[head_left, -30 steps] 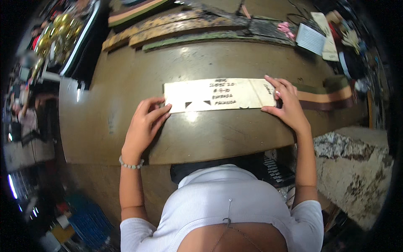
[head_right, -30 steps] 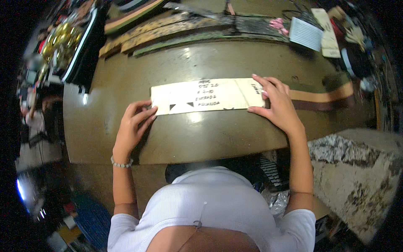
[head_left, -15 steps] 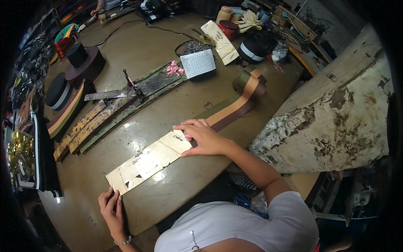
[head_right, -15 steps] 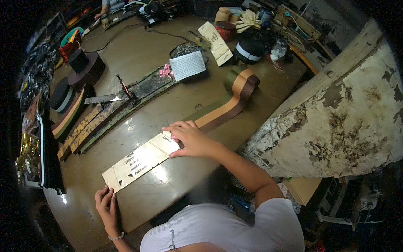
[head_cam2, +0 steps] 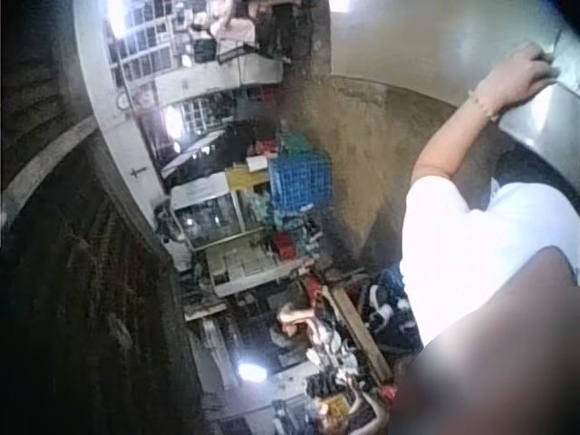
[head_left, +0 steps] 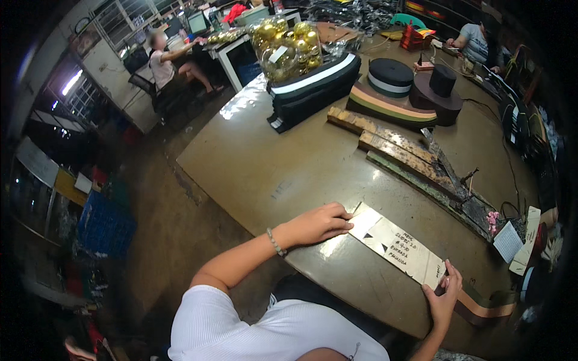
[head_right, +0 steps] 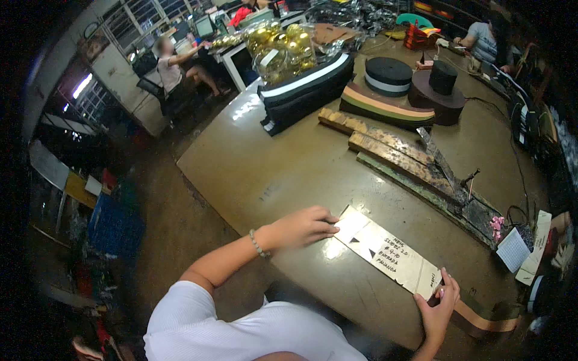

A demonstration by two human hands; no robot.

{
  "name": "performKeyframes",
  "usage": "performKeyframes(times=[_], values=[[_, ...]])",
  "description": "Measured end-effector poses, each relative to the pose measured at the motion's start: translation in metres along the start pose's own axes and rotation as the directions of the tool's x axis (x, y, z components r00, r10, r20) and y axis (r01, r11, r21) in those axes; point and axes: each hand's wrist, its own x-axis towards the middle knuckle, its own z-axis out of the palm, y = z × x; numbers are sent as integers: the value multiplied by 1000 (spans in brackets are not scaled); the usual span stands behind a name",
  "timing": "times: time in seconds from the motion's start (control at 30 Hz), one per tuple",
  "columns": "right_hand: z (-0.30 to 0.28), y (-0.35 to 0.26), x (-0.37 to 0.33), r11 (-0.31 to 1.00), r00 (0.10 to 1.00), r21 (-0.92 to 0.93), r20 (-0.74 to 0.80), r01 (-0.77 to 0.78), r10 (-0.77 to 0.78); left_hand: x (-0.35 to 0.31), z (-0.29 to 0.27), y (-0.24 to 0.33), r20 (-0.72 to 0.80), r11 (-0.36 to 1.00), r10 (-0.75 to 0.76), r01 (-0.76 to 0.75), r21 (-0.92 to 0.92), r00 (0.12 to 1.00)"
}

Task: The person measures and marks a multi-colored fabric strip using a paper template and a white marker, then wraps the strip around a hat base to form a band. They handle a blue ribbon and other materials on the table while working.

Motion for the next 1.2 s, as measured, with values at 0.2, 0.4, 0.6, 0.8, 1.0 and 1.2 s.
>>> performKeyframes(times=[0.2, 0.4, 0.6, 0.8, 1.0, 1.2], values=[[-3, -4, 1, 999, 1000, 37, 3, -9, 9, 3, 3, -2, -15, 999, 30, -30, 14, 999], [-2, 4, 2, 999, 1000, 42, -3, -14, 14, 9, -9, 3, 40, 998, 49, -51, 31, 998], [-2, 8, 2, 996, 997, -36, 11, 76, -76, 25, 3, 29, 27, 984, 48, -52, 171, 998], [-2, 8, 2, 995, 997, -56, 0, 83, -83, 56, 59, 75, 320, 753, -274, -5, 659, 907], [2, 11, 4, 997, 997, -12, -28, 72, -73, 44, 98, 108, 15, 821, -282, 234, 520, 959], [1, 9, 5, 1000, 1000, -3, 4, -29, 29, 42, 108, 102, -15, 818, -270, 238, 523, 963]])
